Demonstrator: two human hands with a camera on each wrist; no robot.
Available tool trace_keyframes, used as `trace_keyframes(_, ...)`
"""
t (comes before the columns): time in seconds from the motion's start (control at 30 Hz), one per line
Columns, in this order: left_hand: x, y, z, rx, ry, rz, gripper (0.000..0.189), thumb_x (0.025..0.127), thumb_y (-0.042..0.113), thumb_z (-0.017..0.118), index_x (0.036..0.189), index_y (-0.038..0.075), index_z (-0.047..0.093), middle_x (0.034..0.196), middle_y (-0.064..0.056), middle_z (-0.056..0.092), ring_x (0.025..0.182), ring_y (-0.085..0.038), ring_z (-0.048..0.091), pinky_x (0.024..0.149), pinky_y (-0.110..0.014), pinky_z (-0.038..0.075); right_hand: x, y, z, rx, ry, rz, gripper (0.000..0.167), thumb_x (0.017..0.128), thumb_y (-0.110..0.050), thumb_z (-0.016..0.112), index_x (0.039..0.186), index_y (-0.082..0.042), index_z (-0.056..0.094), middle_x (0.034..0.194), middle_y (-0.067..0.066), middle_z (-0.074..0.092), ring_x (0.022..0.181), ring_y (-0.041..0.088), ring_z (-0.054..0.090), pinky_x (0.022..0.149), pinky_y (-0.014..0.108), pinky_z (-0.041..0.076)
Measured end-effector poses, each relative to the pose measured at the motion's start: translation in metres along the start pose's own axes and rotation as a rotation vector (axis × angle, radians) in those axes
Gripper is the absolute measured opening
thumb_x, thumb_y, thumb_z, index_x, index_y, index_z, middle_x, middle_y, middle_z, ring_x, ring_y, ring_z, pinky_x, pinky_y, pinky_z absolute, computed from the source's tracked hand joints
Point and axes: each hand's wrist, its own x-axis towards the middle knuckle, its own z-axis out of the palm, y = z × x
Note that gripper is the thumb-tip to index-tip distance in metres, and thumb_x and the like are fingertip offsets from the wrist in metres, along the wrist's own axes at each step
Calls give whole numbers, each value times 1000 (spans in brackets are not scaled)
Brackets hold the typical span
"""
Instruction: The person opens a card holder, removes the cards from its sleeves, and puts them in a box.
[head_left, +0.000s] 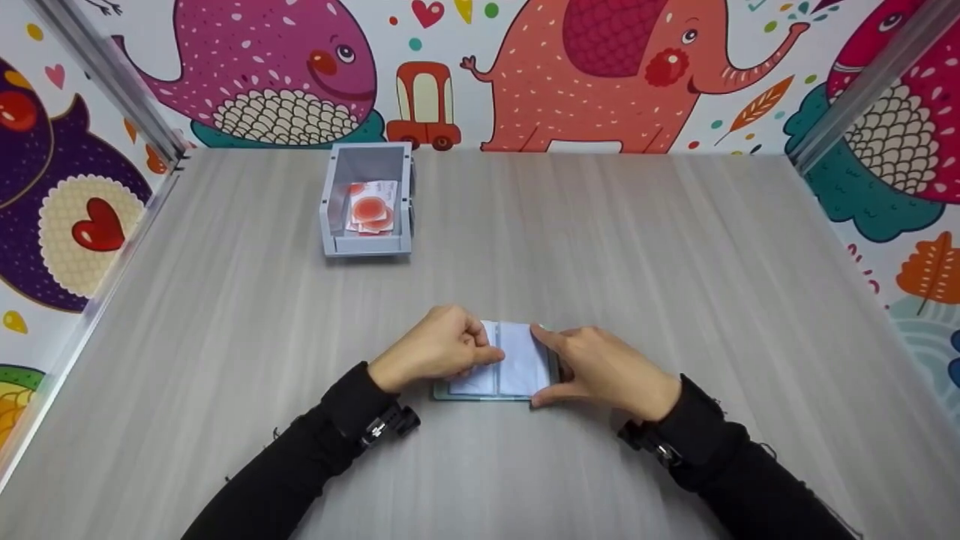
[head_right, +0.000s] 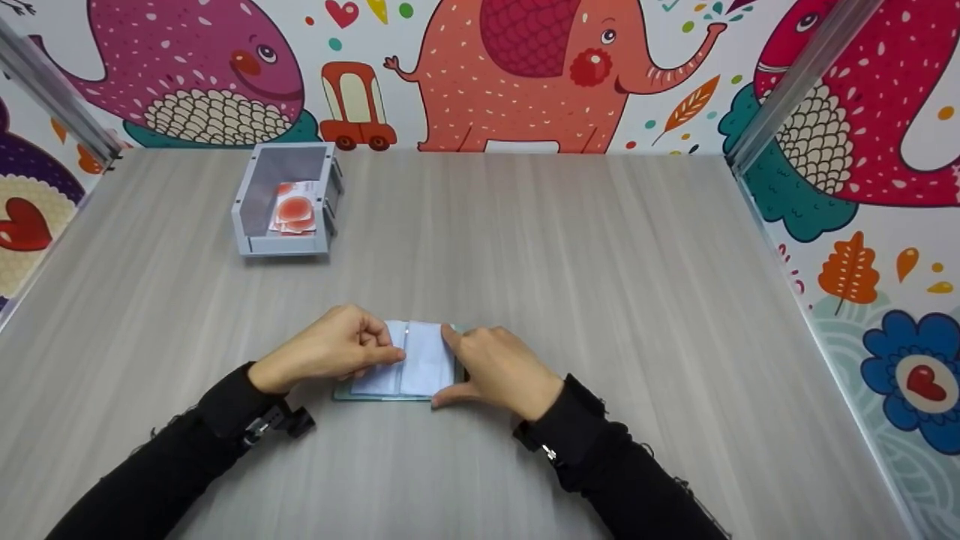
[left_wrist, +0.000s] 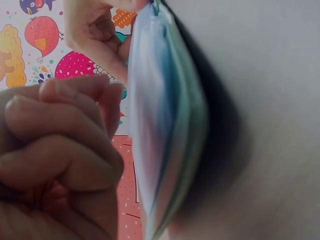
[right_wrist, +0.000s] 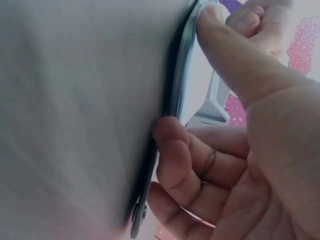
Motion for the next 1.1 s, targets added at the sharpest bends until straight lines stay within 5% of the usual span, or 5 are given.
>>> trace_keyframes(0.67,0,-1,3,25,-7,6,29,95,24,81,70,15,70,46,10,53,42,-4,50,44,-19,36,0,0,-2,54,-31,-18,84,92,-48,84,145,11,58,67,-6,56,57,-5,41,53,15,40)
trace_keyframes(0.83,0,-1,3,31,-2,16,31,95,25,82,68,16,69,46,11,53,42,-3,50,44,-18,36,2,-1,-2,-14,90,-42,56,91,-50,84,115,0,75,70,-3,61,60,-3,42,55,18,42)
trace_keyframes(0.97,0,-1,3,35,-1,27,30,95,26,81,70,14,72,46,11,53,42,-3,50,44,-19,36,3,-2,-2,-54,134,-55,46,89,-50,85,83,-10,64,67,-6,54,60,-2,38,54,17,37)
trace_keyframes(1.1,-1,-2,3,21,-8,30,28,95,25,82,72,12,73,46,11,54,42,-2,50,44,-18,35,4,-1,-1,-60,132,-73,46,91,-47,84,71,-13,59,66,-7,51,60,-2,36,54,16,34)
